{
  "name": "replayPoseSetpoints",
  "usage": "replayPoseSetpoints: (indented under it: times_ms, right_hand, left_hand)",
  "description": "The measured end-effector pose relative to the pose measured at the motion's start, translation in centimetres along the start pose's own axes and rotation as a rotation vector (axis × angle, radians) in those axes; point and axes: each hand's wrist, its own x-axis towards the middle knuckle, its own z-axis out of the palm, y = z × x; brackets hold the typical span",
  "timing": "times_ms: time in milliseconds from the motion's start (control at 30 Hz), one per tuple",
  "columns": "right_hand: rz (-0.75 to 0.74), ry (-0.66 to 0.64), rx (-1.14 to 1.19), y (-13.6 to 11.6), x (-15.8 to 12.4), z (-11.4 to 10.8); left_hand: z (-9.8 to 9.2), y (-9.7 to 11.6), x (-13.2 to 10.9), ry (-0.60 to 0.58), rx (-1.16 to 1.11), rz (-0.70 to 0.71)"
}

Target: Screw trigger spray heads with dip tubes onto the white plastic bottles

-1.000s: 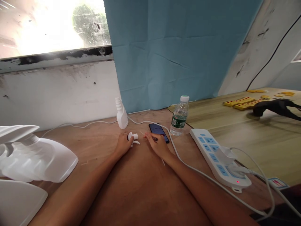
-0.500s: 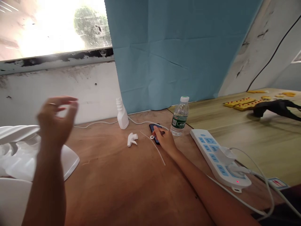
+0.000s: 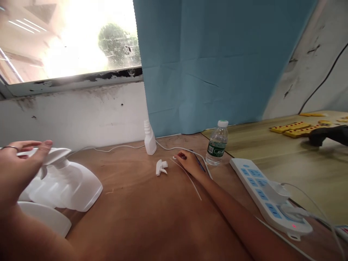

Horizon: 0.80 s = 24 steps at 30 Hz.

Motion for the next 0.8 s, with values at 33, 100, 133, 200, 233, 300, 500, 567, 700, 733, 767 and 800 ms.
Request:
replayPoseSetpoints:
  times_ms: [33,100,133,200,233,300,500,567,700,733,767,800]
  right_hand:
    - [-0.011,-0.029,0.013,-0.2,0.3,0.4]
    - [-0.028,-0.092,0.043,-0.7,0.6,1.0]
    - [-0.032,-0.123,0.058,-0.9,0.6,1.2]
    - [-0.03,-0.175,0.082,-1.3,0.4,1.3]
    - [-0.025,-0.191,0.09,-1.4,0.2,1.2]
    - [-0.004,-0.194,0.094,-1.8,-0.3,0.7]
    - [0.096,-0.02,0.061,-1.8,-1.2,-1.6]
    - [0.115,0.037,0.093,-1.8,-1.4,-2.1]
    - [0.103,0.035,0.266,-3.0,-1.7,-2.2]
    - [0.128,-0.015,0.393,-3.6,-1.8,-2.1]
    - [0.165,-0.077,0.537,-4.2,-1.9,-2.0]
    - [0.207,-0.139,0.673,-4.9,-2.1,-1.8]
  left_hand:
    - [-0.5,0.6,-0.3,-0.08,0.028,-0.044]
    - [-1.0,1.4,-0.7,-0.221,0.037,-0.093]
    - [-1.1,1.6,-0.7,-0.262,0.03,-0.099]
    - [-0.9,1.6,-0.6,-0.313,0.029,-0.092]
    - [-0.7,1.5,-0.5,-0.325,0.036,-0.082]
    - [-0.3,1.2,-0.2,-0.336,0.061,-0.068]
    - [-0.2,1.2,-0.3,-0.286,-0.017,-0.008]
    - [-0.3,1.7,-0.7,-0.264,-0.129,0.016]
    - [-0.2,3.9,-2.1,-0.287,-0.479,0.169]
    - [0.0,4.6,-2.6,-0.337,-0.577,0.222]
    - [0.3,5.4,-3.0,-0.401,-0.673,0.272]
    - [0.6,6.2,-3.4,-0.474,-0.762,0.321]
